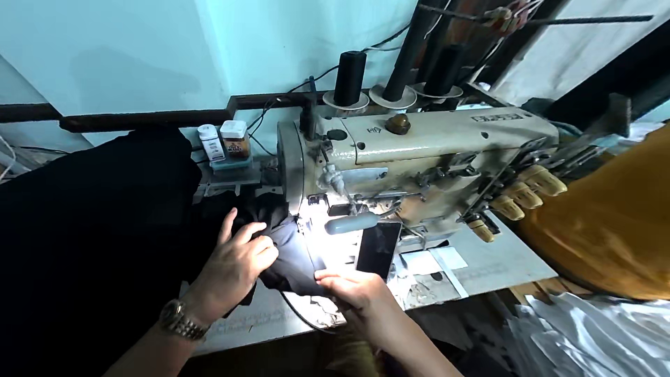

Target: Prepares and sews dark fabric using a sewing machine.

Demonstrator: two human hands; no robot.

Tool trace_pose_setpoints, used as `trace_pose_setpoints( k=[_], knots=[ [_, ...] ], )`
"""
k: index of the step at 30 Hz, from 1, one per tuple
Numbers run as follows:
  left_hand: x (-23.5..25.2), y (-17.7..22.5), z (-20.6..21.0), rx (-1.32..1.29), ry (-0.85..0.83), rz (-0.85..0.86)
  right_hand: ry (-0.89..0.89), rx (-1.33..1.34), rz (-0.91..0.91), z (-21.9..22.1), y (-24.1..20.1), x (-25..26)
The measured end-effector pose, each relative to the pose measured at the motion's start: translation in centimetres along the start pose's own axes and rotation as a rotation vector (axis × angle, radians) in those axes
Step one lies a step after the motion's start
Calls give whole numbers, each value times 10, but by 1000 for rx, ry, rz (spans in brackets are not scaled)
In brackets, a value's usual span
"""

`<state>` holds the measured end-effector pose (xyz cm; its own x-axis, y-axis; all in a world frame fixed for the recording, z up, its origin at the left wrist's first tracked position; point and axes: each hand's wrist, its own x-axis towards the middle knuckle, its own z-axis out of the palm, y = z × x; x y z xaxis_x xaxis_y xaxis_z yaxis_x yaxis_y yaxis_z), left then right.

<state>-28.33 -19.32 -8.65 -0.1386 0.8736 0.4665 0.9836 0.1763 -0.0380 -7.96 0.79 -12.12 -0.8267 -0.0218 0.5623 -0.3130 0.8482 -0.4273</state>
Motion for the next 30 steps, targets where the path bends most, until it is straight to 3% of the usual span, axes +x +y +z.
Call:
trace_pose_setpoints(
  k=[7,13,16,19,21,26,30],
  knots=[
    [23,-30,13,76,-82,-7,122,-228,5,24,19,20],
    [13,-8,-34,213,-254,-201,105,-180,29,26,21,17],
    [-7,10,-53,-46,-152,30,62,-108,33,24,18,20],
    [-19,44,-56,-515,-184,322,-12,46,54,19,4,16],
    [-26,60,-46,-586,-187,385,-56,76,59,16,-11,3],
    [-44,80,14,-437,203,100,-85,193,56,9,-33,-29],
    [-42,51,64,-95,370,-66,-47,195,24,-3,-31,-29]
  ],
)
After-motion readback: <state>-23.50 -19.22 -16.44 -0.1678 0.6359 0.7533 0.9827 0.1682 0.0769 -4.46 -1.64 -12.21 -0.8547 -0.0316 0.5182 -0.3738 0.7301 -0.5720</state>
